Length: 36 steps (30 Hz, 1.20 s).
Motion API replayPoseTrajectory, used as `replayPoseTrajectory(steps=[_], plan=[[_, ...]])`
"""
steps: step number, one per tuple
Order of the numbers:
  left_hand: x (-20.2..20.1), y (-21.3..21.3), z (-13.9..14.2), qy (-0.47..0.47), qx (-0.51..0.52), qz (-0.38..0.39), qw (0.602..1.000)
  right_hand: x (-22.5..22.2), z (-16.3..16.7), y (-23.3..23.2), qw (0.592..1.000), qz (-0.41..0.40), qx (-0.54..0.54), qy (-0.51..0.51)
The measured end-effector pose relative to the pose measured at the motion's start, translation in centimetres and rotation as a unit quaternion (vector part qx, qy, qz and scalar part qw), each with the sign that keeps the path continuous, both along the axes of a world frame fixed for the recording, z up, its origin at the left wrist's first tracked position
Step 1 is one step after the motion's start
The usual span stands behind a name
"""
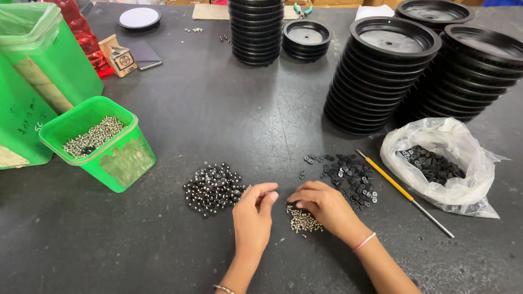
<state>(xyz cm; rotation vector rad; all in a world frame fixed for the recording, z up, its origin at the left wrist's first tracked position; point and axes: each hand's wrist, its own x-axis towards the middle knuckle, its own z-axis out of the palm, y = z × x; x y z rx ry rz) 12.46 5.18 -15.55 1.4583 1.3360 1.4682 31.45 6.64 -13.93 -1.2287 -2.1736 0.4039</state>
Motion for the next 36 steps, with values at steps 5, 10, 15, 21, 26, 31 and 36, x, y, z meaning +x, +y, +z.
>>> replayPoseTrajectory(steps=[5, 10, 15, 21, 26, 31, 36], plan=[[-0.1, 0.1, 0.1, -0.033, -0.098, 0.003, 0.995, -0.1, -0.4, 0.3, 1.000, 0.018, -0.024, -0.002], [0.1, 0.2, -0.2, -0.048, -0.113, 0.002, 0.992, -0.3, -0.3, 0.2, 0.999, 0.025, 0.008, -0.018], [0.4, 0.5, -0.9, -0.061, -0.141, -0.005, 0.988, -0.6, -0.1, 0.0, 0.998, 0.015, 0.035, -0.056], [0.7, 0.5, -1.4, -0.074, -0.126, -0.013, 0.989, -1.3, 0.4, -0.6, 0.997, -0.056, -0.012, 0.050], [1.0, 0.2, -1.1, -0.054, -0.125, -0.022, 0.990, -1.6, 0.5, -0.5, 0.994, -0.058, -0.019, 0.086], [0.9, -0.1, -0.6, -0.043, -0.117, -0.025, 0.992, -1.5, 0.3, -0.5, 0.995, -0.066, -0.011, 0.071], [0.8, -0.2, -0.2, -0.027, -0.110, -0.033, 0.993, -1.1, -0.1, -0.3, 0.992, -0.061, -0.037, 0.101]])
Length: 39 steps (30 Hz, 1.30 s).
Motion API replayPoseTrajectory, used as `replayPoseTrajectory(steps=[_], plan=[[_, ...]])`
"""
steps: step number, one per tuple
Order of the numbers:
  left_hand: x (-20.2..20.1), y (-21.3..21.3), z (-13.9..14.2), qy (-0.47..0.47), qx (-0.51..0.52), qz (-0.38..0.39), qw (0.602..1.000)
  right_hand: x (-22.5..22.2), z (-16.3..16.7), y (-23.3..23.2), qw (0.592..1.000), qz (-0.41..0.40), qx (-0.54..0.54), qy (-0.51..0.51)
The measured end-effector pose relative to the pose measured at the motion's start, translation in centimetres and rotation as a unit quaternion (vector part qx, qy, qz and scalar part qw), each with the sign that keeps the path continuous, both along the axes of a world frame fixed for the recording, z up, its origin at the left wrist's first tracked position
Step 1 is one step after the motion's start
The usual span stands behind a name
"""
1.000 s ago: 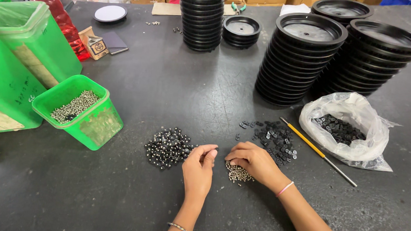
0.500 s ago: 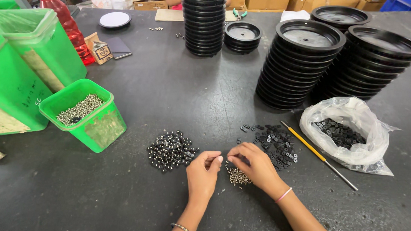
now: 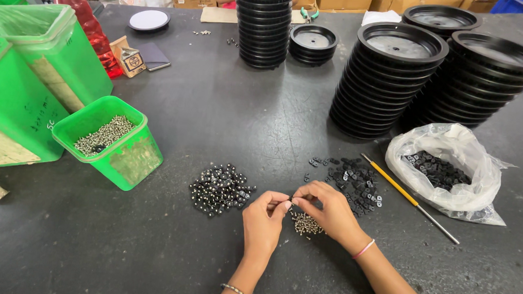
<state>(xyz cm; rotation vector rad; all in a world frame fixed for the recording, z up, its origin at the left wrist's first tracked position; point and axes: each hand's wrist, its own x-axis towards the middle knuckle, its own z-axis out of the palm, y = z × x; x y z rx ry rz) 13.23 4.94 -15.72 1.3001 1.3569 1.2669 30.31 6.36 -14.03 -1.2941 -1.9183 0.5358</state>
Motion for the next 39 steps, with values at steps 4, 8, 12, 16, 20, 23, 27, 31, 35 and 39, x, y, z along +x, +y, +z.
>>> replayPoseTrajectory(steps=[4, 8, 12, 16, 20, 23, 27, 31, 35, 39], plan=[[-0.1, 0.2, 0.2, -0.005, 0.001, -0.018, 1.000, 0.3, -0.4, 0.1, 0.989, -0.001, -0.088, 0.122], [0.0, 0.1, 0.2, -0.028, -0.011, -0.021, 0.999, 0.6, -0.5, 0.1, 0.966, 0.032, -0.160, 0.199], [0.3, -0.1, 0.1, -0.039, -0.001, -0.012, 0.999, 0.8, -0.2, 0.0, 0.958, 0.051, -0.172, 0.225], [0.3, -0.1, -0.2, -0.044, 0.017, -0.011, 0.999, 0.6, -0.4, -0.1, 0.961, 0.036, -0.167, 0.218], [0.5, -0.2, -0.6, -0.067, 0.020, -0.018, 0.997, 0.9, -1.2, 0.3, 0.972, 0.019, -0.149, 0.181], [0.7, 0.0, -0.9, -0.117, -0.003, -0.038, 0.992, 1.4, -1.9, 0.9, 0.950, 0.049, -0.166, 0.260], [0.6, 0.3, -1.4, -0.239, -0.039, -0.055, 0.969, 1.5, -2.3, 1.2, 0.927, 0.056, -0.205, 0.310], [-0.3, 0.8, -1.4, -0.351, -0.062, -0.053, 0.933, 1.0, -1.9, 0.8, 0.985, -0.009, -0.109, 0.133], [-1.0, 0.9, -0.8, -0.415, -0.074, -0.042, 0.906, 0.3, -1.1, 0.6, 0.999, -0.017, -0.010, -0.047], [-1.3, 1.1, -0.6, -0.418, -0.089, -0.040, 0.903, 0.0, -0.5, 0.4, 0.998, 0.011, 0.000, -0.067]])
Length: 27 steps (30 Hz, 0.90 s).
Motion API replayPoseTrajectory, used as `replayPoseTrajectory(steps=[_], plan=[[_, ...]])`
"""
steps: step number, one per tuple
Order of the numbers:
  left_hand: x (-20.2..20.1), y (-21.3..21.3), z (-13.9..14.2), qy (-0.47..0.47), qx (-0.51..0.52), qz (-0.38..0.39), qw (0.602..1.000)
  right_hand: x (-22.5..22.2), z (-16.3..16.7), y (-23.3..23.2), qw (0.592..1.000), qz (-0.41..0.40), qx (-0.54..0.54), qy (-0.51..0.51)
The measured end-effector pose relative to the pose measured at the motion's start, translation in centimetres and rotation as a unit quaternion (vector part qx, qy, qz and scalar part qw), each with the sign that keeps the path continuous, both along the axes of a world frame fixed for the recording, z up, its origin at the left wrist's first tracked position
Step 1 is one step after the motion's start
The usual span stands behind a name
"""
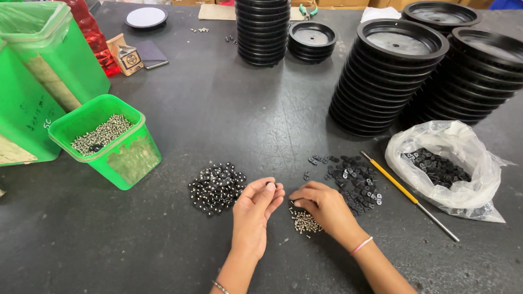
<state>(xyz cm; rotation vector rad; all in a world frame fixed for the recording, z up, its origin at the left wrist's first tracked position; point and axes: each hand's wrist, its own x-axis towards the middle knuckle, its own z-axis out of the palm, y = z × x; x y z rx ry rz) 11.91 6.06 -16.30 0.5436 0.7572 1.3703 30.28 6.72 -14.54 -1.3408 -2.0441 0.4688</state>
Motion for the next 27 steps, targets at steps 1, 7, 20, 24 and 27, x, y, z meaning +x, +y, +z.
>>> replayPoseTrajectory(steps=[1, 7, 20, 24, 27], plan=[[0.0, 0.0, -0.1, -0.007, 0.005, -0.006, 1.000, -0.1, 0.1, 0.0, 1.000, 0.004, 0.009, -0.010], [-0.1, 0.4, -1.2, -0.079, 0.000, -0.039, 0.996, -0.8, -0.2, 0.0, 0.995, 0.016, 0.062, -0.074], [-0.2, 0.8, -2.8, -0.011, 0.028, -0.031, 0.999, -0.3, 0.6, -0.5, 0.998, -0.020, -0.025, 0.057], [-0.1, 0.7, -2.7, 0.017, 0.039, -0.012, 0.999, 0.0, 0.3, -0.5, 0.995, -0.006, -0.025, 0.098], [-0.2, 0.6, -2.7, 0.028, 0.065, 0.005, 0.997, 0.2, -0.1, -0.3, 0.991, -0.016, -0.047, 0.123]])
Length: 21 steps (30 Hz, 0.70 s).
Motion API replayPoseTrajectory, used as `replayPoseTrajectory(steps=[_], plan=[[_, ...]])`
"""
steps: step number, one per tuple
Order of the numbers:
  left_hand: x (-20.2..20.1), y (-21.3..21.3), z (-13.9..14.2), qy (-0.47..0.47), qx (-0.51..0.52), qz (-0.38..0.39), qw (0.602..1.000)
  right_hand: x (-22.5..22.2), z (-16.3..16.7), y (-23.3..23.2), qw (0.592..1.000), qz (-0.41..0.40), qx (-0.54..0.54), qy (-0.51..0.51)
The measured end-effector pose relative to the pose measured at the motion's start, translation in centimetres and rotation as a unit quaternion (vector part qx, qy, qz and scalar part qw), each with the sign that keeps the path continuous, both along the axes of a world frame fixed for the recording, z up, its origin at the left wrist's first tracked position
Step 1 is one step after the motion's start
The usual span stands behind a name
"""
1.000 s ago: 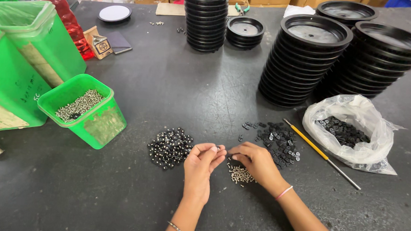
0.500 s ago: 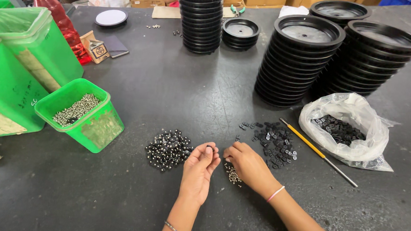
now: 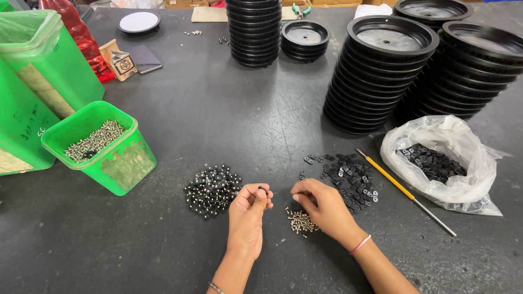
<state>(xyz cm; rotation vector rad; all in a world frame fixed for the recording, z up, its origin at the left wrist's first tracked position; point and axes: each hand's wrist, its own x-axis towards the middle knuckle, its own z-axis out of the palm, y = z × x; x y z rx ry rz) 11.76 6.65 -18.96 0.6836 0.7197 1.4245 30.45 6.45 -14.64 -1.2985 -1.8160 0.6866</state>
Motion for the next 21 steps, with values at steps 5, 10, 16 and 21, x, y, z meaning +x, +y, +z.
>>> replayPoseTrajectory(steps=[5, 10, 16, 21], plan=[[0.0, 0.0, -0.2, 0.031, 0.012, 0.029, 0.999, 0.3, -0.6, 0.4, 0.989, -0.034, -0.099, 0.104], [0.5, 0.0, -0.2, 0.040, 0.006, 0.037, 0.998, 0.7, -1.4, 0.8, 0.975, -0.002, -0.119, 0.189], [0.8, -0.4, 0.8, 0.108, -0.013, 0.002, 0.994, 0.8, -1.8, 1.0, 0.950, 0.012, -0.136, 0.280], [1.2, -0.7, 1.3, 0.081, -0.041, -0.009, 0.996, 0.6, -1.4, 0.4, 0.957, 0.006, -0.107, 0.271]])
